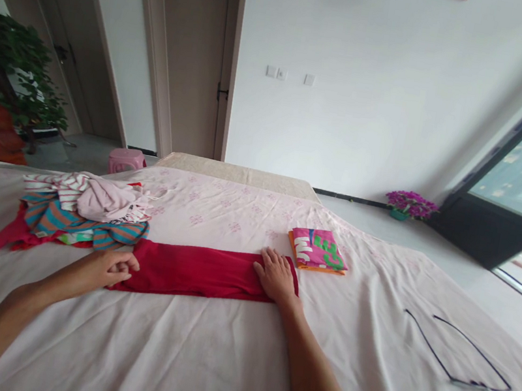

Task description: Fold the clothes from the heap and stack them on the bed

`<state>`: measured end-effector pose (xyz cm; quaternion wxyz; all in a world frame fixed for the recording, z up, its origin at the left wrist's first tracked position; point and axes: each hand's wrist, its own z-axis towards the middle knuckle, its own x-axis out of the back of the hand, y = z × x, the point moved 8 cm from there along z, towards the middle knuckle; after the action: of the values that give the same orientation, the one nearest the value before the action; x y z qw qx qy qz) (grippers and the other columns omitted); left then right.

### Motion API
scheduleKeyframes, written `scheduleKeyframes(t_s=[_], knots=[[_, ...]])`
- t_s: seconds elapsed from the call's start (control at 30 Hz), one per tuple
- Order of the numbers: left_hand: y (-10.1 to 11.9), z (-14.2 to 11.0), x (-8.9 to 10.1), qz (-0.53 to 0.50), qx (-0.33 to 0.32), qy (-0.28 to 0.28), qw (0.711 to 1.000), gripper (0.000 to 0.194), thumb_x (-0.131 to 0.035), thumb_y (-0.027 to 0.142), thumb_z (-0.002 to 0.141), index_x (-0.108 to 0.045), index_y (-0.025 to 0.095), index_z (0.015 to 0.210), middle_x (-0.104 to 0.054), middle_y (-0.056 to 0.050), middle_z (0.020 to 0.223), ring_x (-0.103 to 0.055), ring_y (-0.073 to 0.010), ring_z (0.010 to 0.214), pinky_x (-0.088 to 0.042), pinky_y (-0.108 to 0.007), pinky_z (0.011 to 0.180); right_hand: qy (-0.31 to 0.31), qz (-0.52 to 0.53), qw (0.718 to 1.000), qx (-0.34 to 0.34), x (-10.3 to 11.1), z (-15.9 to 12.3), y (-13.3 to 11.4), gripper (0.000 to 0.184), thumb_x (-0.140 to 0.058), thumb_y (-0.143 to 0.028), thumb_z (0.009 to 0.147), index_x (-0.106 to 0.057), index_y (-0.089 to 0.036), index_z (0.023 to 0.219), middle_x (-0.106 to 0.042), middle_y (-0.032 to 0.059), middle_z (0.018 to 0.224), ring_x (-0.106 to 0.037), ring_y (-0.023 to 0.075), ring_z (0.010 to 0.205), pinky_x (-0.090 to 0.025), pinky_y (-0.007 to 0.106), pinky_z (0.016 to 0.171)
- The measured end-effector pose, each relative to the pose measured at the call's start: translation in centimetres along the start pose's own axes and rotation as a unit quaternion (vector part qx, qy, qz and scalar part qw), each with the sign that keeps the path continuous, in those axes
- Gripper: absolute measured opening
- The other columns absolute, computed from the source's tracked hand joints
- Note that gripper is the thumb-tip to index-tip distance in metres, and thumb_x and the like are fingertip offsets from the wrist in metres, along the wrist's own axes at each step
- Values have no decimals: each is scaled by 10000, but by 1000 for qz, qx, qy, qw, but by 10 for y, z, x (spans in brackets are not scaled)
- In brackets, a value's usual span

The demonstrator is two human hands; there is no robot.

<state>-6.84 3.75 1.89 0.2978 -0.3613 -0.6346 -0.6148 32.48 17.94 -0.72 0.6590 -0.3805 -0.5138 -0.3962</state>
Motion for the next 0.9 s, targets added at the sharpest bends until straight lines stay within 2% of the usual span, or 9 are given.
scheduleKeyframes(t_s=[0.07,0.17,0.23,0.37,0.53,0.7,0.9], knots=[[2,-5,-8,2,1,-15,1000,302,-517,270,781,-620,209,1059,-626,8,767,-596,-148,680,-437,-241,627,0,0,1000,-3,0,0,0,554,-318,-530,976,-420,-239,1435,-399,56,1508,-313,219,1401,-186,415,1159],[8,-8,-7,57,-19,34,998,351,-520,203,759,-603,218,1100,-615,-16,923,-595,-141,746,-445,-257,719,2,0,1000,1,0,0,0,549,-321,-524,976,-424,-237,1432,-398,57,1507,-318,218,1399,-186,408,1159],[8,-7,-5,89,-24,59,994,316,-511,180,756,-609,219,1054,-594,-25,962,-588,-141,759,-441,-266,738,2,2,1000,5,1,0,-1,545,-315,-521,977,-428,-239,1429,-400,60,1506,-321,217,1397,-188,406,1157],[7,-2,-3,93,-45,60,993,204,-497,159,765,-616,216,921,-591,-19,901,-581,-149,769,-432,-271,749,0,4,1000,1,2,0,-1,536,-318,-516,977,-431,-245,1427,-404,64,1503,-322,221,1397,-182,414,1155],[20,-3,6,87,-81,83,989,126,-472,149,785,-583,206,796,-585,-27,852,-571,-171,818,-418,-276,742,-2,9,1000,0,5,-1,-3,532,-325,-509,976,-430,-249,1429,-402,61,1504,-321,223,1397,-182,412,1154],[29,-10,13,116,-69,72,988,132,-446,117,764,-541,208,768,-562,-11,829,-551,-153,773,-401,-264,725,-5,13,1000,-1,6,-1,-3,541,-319,-513,977,-429,-239,1430,-406,65,1501,-324,223,1395,-188,408,1153],[27,-11,-4,198,-55,17,979,157,-419,83,740,-508,212,747,-562,1,812,-561,-145,743,-361,-266,673,0,16,1000,2,5,-1,-2,535,-326,-509,976,-440,-234,1421,-405,68,1500,-326,229,1392,-188,414,1152]])
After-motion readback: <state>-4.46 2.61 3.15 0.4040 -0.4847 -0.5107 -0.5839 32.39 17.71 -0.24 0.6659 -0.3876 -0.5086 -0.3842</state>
